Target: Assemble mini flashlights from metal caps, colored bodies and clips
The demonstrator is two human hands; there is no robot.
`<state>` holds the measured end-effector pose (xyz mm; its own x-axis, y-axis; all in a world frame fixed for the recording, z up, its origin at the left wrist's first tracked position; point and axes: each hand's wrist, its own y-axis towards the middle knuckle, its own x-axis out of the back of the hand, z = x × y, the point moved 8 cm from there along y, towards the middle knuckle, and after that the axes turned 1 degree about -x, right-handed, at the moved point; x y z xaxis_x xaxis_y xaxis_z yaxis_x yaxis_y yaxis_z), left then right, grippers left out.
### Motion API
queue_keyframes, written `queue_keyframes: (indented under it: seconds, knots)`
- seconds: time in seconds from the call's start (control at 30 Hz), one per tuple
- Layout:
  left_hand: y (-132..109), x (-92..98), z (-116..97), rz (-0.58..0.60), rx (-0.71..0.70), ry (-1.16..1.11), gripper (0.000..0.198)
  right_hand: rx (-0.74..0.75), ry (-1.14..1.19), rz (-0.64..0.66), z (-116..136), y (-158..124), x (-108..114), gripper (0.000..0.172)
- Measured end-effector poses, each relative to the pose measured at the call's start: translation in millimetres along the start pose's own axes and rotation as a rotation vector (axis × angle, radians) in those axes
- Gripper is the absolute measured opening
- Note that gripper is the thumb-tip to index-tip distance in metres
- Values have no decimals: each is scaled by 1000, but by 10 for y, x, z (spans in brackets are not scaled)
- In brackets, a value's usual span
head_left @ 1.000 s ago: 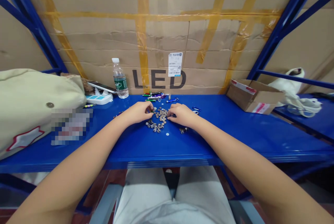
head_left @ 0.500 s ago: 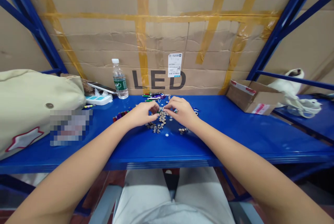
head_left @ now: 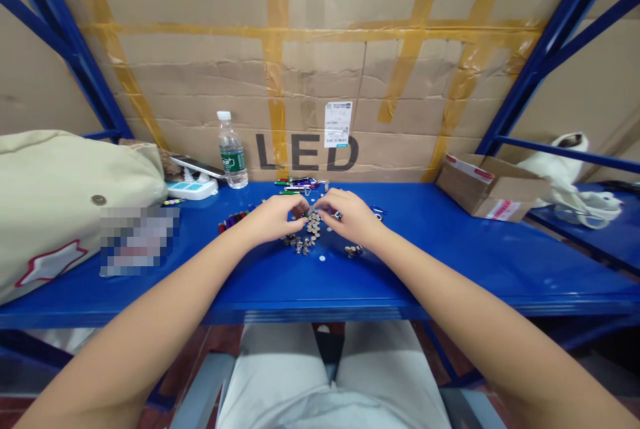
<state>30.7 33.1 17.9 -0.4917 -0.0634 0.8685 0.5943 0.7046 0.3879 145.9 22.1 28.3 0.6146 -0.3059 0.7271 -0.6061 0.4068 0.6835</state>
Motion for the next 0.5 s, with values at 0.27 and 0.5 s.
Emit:
queue_keyframes:
  seconds: [0.27,0.5]
  knots:
    - [2,56,9,-26,-60,155,12,-230,-97,243,-408,-129,-148,12]
    - [-1,42,28,-5,-48,152,15,-333,-191,420,-585,-234,-363,17]
